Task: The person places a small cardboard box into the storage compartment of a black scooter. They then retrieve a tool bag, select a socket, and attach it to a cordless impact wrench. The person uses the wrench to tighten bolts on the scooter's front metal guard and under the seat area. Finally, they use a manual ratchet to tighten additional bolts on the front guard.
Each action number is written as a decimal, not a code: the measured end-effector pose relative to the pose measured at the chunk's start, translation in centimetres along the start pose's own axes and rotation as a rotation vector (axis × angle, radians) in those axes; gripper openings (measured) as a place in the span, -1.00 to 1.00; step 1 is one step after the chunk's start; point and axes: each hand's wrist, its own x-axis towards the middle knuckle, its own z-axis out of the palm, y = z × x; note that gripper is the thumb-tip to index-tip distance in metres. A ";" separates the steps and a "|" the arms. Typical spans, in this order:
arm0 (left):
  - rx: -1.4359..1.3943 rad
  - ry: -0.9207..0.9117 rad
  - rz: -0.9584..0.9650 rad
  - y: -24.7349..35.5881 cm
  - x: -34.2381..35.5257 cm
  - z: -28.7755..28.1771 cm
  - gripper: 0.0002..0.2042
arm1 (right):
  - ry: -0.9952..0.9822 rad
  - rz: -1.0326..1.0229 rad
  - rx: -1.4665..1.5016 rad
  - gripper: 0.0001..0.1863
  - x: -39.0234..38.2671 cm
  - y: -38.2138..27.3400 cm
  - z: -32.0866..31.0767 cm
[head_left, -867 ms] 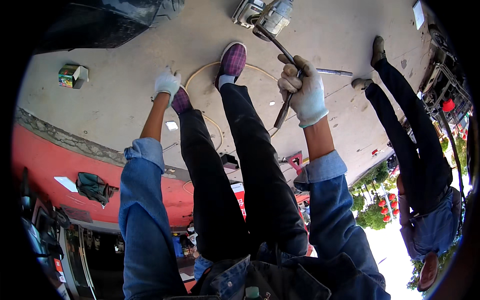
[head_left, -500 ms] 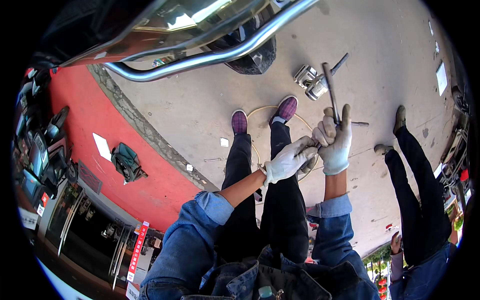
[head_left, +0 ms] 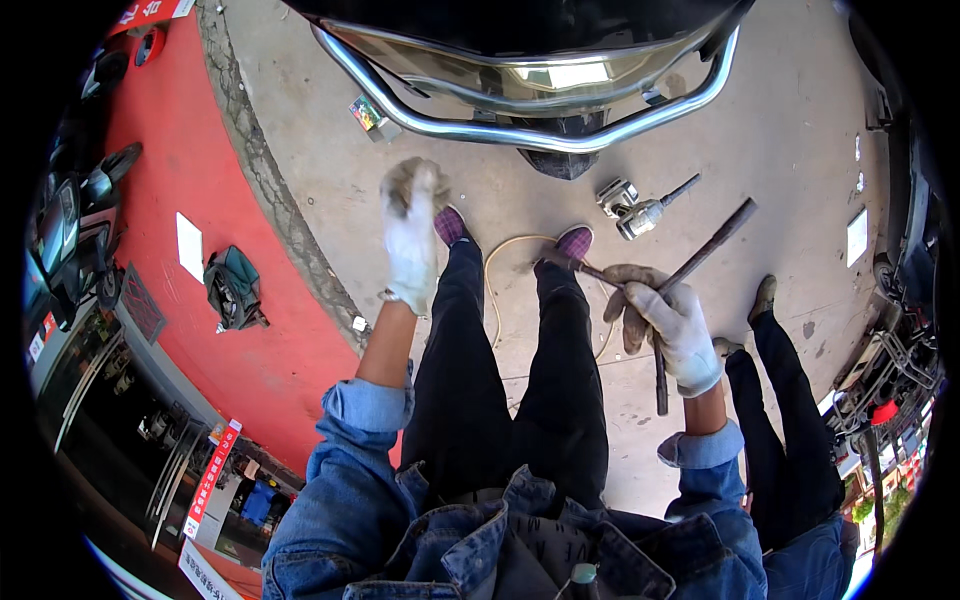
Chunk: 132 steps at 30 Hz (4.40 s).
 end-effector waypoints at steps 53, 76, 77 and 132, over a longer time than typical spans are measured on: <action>0.164 -0.670 0.016 -4.3 7.0 -2.1 -0.63 | 0.397 -0.381 1.184 -0.69 13.0 18.5 7.4; 0.059 -0.906 -0.283 -4.9 15.3 2.4 -0.62 | -0.240 -0.582 1.610 -0.82 30.7 20.9 10.7; 0.104 -0.974 -0.242 -4.3 15.6 1.8 -0.60 | -0.229 -0.589 1.574 -0.82 30.9 20.7 11.3; -0.011 -1.139 0.314 -8.8 19.3 1.1 -0.61 | 0.526 -0.056 -0.166 -0.75 33.2 34.2 6.7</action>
